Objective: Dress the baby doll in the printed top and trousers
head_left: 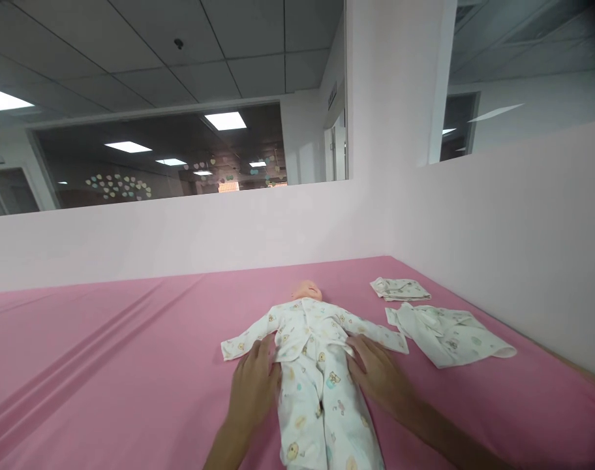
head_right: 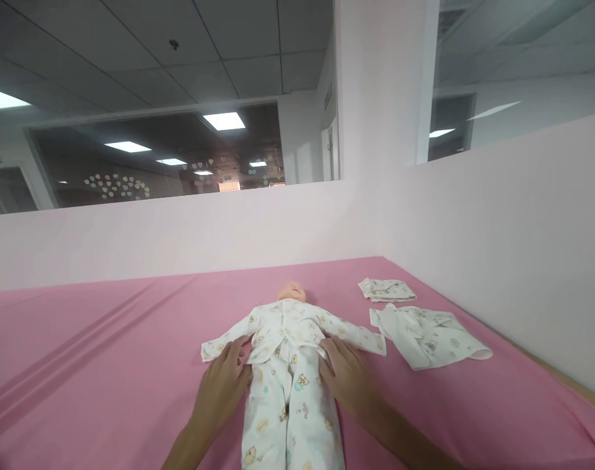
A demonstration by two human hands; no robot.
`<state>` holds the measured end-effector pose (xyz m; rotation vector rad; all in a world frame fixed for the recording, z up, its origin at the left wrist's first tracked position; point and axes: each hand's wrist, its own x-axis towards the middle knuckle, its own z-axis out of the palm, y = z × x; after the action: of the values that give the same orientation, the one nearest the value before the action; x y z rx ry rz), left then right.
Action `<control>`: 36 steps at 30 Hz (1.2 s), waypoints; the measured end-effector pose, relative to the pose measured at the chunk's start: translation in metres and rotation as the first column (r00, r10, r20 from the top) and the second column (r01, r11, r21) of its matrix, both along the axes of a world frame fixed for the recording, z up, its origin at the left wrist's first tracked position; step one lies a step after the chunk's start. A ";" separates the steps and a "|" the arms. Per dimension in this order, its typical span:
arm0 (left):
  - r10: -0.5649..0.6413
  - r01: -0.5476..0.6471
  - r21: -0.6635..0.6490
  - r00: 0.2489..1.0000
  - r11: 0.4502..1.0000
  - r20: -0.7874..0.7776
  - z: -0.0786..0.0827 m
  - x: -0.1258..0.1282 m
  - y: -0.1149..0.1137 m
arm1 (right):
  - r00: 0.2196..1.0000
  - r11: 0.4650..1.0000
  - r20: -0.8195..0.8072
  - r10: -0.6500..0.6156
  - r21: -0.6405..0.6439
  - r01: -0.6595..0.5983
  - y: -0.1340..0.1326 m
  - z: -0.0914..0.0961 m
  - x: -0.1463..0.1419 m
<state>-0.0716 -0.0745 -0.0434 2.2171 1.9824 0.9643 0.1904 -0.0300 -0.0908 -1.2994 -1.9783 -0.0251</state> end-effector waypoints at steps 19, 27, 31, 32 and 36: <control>-0.356 0.361 0.058 0.931 0.931 -0.079 0.008 0.053 0.000 | 0.996 0.998 0.066 0.063 -0.006 -0.063 -0.008 0.056 -0.055; -0.325 0.361 -0.039 0.878 0.932 0.350 0.036 0.040 -0.003 | 0.945 0.938 -0.180 0.274 -0.167 -0.304 -0.022 0.083 -0.053; -0.172 0.191 0.007 0.870 0.982 0.461 0.056 0.033 0.028 | 0.998 0.975 -0.065 -0.003 -0.224 -0.011 0.031 0.096 -0.066; -0.146 0.159 0.008 0.880 0.987 0.453 0.058 0.034 0.039 | 0.998 0.972 -0.037 -0.042 -0.232 0.032 0.046 0.098 -0.073; -0.124 0.141 -0.034 0.941 0.989 0.316 0.053 0.041 0.077 | 0.992 0.956 0.032 -0.124 -0.265 0.128 0.093 0.099 -0.100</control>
<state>-0.0306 0.0025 0.0098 1.9886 1.6792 1.1441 0.0904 0.0627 0.0081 -1.6013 -1.9574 0.1769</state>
